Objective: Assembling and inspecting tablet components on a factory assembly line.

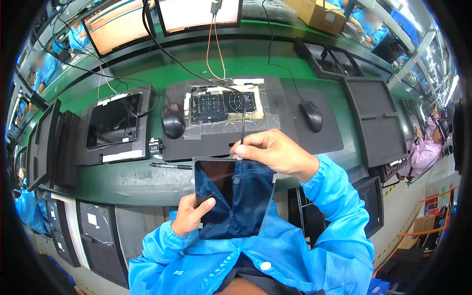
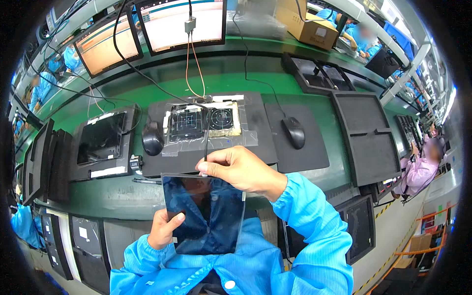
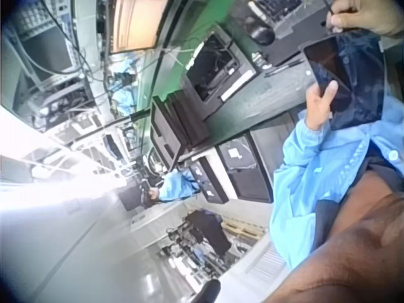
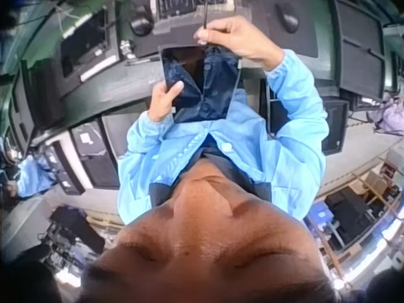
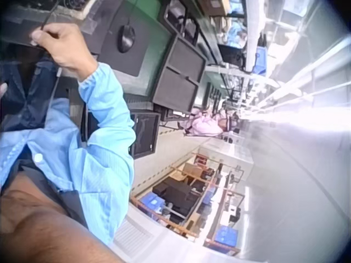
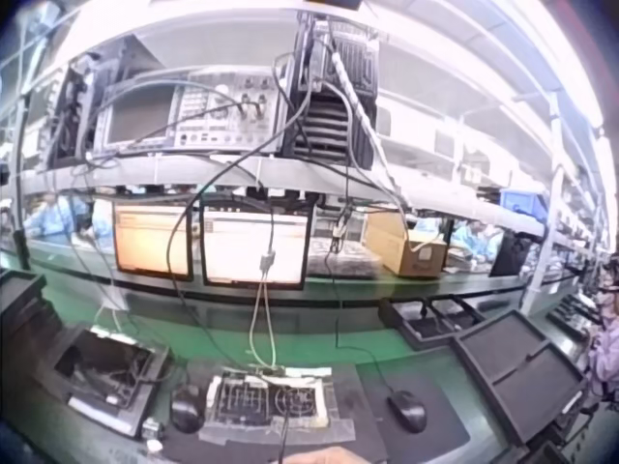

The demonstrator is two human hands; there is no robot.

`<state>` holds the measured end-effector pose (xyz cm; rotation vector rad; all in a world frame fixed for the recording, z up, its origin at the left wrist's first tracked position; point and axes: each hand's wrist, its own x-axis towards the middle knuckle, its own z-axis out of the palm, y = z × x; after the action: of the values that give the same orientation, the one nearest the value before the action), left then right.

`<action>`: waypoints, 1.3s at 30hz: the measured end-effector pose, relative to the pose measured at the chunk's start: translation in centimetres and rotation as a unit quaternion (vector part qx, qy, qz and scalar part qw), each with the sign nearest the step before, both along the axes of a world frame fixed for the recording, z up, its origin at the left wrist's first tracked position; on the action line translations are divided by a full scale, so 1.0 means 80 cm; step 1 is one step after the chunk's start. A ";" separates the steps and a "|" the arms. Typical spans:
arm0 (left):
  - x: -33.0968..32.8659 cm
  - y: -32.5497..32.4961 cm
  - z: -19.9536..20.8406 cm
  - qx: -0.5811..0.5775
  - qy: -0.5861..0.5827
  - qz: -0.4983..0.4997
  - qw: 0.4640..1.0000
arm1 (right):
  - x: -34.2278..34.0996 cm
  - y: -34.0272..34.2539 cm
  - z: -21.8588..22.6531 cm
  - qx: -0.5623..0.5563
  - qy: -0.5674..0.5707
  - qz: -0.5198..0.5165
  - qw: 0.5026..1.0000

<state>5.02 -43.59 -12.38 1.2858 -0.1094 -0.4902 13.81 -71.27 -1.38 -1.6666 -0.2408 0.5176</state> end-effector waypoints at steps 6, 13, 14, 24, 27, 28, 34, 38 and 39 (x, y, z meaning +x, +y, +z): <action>-0.001 0.006 -0.009 -0.002 0.005 -0.018 1.000 | 0.008 -0.004 -0.014 -0.033 0.007 0.016 0.999; 0.027 -0.007 0.019 -0.024 -0.059 0.012 0.998 | 0.028 -0.044 0.016 -0.156 -0.139 0.178 0.962; 0.034 -0.012 0.030 -0.058 -0.100 0.021 0.993 | 0.030 -0.052 0.008 -0.104 -0.125 0.119 0.980; 0.201 0.024 0.091 0.476 -0.496 0.056 0.724 | 0.059 -0.111 -0.099 0.244 0.046 -0.296 0.922; 0.218 0.001 0.080 0.584 -0.510 0.000 0.632 | 0.069 -0.098 -0.110 0.263 0.079 -0.301 0.913; 0.225 -0.001 0.072 0.583 -0.526 -0.008 0.619 | 0.073 -0.102 -0.111 0.225 0.070 -0.289 0.928; 0.239 -0.003 0.059 0.579 -0.537 -0.020 0.613 | 0.063 -0.092 -0.060 -0.362 -0.124 -0.219 0.898; 0.239 -0.008 0.054 0.562 -0.547 -0.002 0.620 | 0.054 -0.070 -0.054 -0.464 -0.184 -0.211 0.840; 0.238 -0.008 0.053 0.565 -0.549 0.002 0.616 | 0.054 -0.067 -0.056 -0.480 -0.190 -0.220 0.828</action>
<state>24.02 -44.19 -8.13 2.7152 -0.9543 0.4684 18.14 -76.61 -5.90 -2.7177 0.1690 -0.1131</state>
